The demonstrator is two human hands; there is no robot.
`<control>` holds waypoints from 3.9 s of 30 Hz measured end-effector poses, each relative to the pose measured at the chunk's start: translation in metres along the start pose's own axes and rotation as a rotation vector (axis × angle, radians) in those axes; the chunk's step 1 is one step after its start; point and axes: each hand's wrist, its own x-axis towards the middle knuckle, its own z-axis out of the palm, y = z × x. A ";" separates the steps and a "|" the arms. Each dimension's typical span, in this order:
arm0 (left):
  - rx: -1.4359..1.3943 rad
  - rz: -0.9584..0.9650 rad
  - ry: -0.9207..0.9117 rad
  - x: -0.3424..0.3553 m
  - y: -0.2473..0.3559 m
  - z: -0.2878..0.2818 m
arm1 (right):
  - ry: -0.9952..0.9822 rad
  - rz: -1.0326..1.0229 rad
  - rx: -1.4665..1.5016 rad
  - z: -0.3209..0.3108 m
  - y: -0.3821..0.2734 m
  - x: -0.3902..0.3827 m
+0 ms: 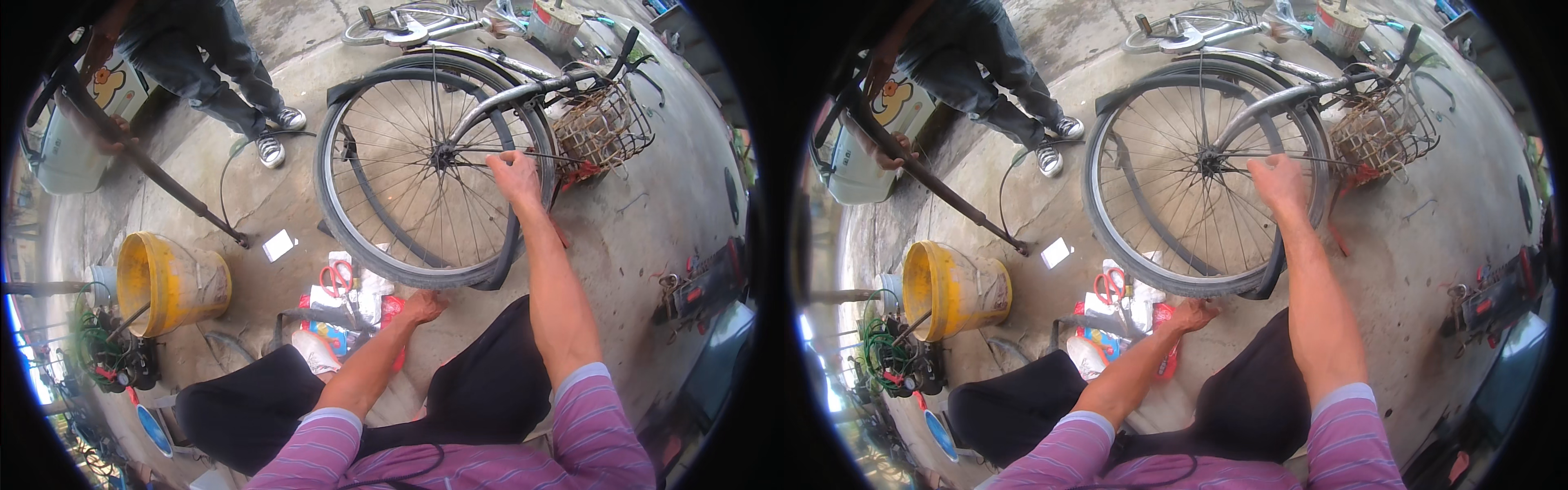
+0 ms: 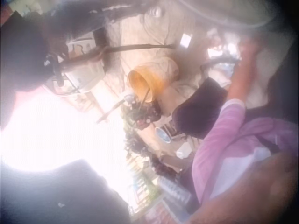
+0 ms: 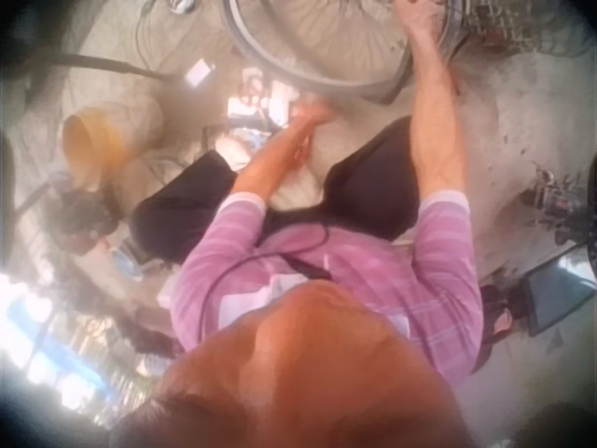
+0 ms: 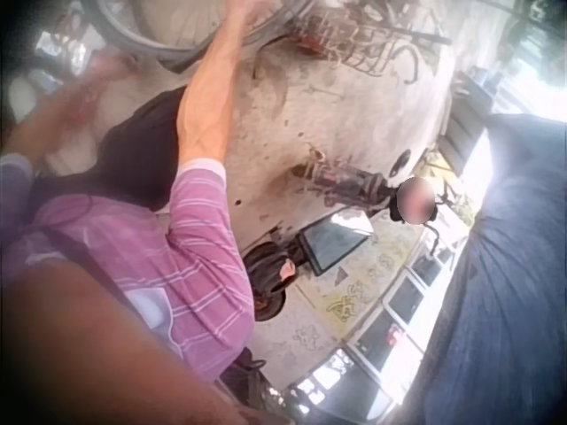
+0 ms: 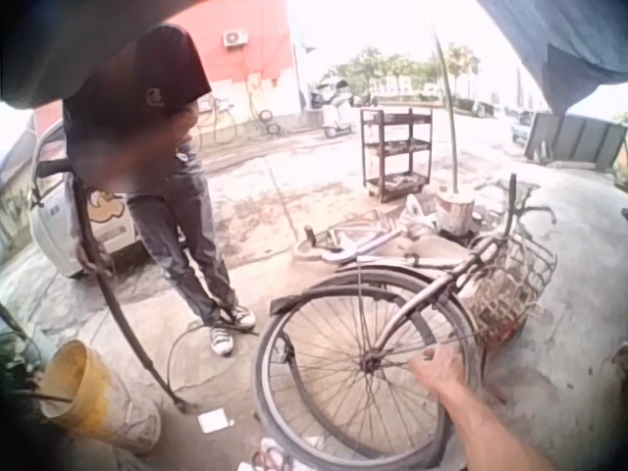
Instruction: The person removes a bicycle tire from the rim, inflates the inner tube, and submerges it in water to locate a leak. They then retrieve a patch kit and a rasp, and use the rasp to roughen the surface of the inner tube in preparation for patching.
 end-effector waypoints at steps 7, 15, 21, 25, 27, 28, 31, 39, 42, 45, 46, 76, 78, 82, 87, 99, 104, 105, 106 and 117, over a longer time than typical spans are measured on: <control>0.030 0.265 0.109 0.005 0.016 0.005 | -0.081 0.067 -0.040 0.004 0.012 0.011; 0.375 0.059 -0.084 0.001 -0.020 -0.017 | -0.103 0.029 -0.058 -0.001 -0.025 -0.011; 0.453 -0.064 -0.354 -0.085 0.048 -0.090 | -0.318 -0.174 0.004 0.009 -0.033 -0.024; 0.559 -0.120 -0.435 -0.124 0.078 -0.195 | -0.584 -0.416 0.041 0.030 -0.077 -0.078; 0.558 -0.145 -0.383 -0.137 0.110 -0.243 | -0.736 -0.557 -0.025 0.043 -0.080 -0.105; 0.580 -0.180 -0.316 -0.148 0.131 -0.264 | -0.800 -0.631 -0.021 0.050 -0.083 -0.122; 0.571 -0.215 -0.194 -0.178 0.182 -0.301 | -1.030 -0.783 -0.039 0.053 -0.088 -0.163; 0.469 -0.249 -0.149 -0.228 0.176 -0.294 | -1.022 -0.987 -0.023 0.044 -0.097 -0.202; 0.539 -0.214 -0.089 -0.214 0.175 -0.290 | -1.030 -0.935 0.005 0.036 -0.099 -0.195; 0.652 -0.120 0.024 -0.209 0.162 -0.285 | -0.997 -0.930 0.019 0.033 -0.098 -0.193; 0.704 -0.076 0.076 -0.208 0.154 -0.285 | -0.988 -0.927 0.033 0.031 -0.099 -0.193; 0.635 0.304 0.344 -0.209 0.171 -0.366 | -1.275 -0.585 0.233 0.014 -0.112 -0.142; 0.632 0.322 0.330 -0.207 0.169 -0.365 | -1.255 -0.626 0.212 0.017 -0.113 -0.145; 0.624 0.378 0.316 -0.201 0.170 -0.353 | -1.198 -0.709 0.223 0.024 -0.112 -0.159; 0.662 0.347 0.169 -0.200 0.173 -0.330 | -1.263 -0.698 0.183 0.033 -0.114 -0.180; 0.719 0.396 0.240 -0.196 0.155 -0.328 | -1.321 -0.698 0.269 0.024 -0.117 -0.188; 0.737 0.339 0.281 -0.194 0.145 -0.333 | -1.311 -0.724 0.321 0.025 -0.112 -0.186; 0.738 0.310 0.281 -0.195 0.145 -0.333 | -1.317 -0.716 0.301 0.026 -0.111 -0.186; 0.739 0.281 0.281 -0.196 0.144 -0.333 | -1.323 -0.708 0.282 0.026 -0.111 -0.186; 0.727 0.120 0.290 -0.200 0.153 -0.330 | -1.332 -0.703 0.199 0.026 -0.112 -0.181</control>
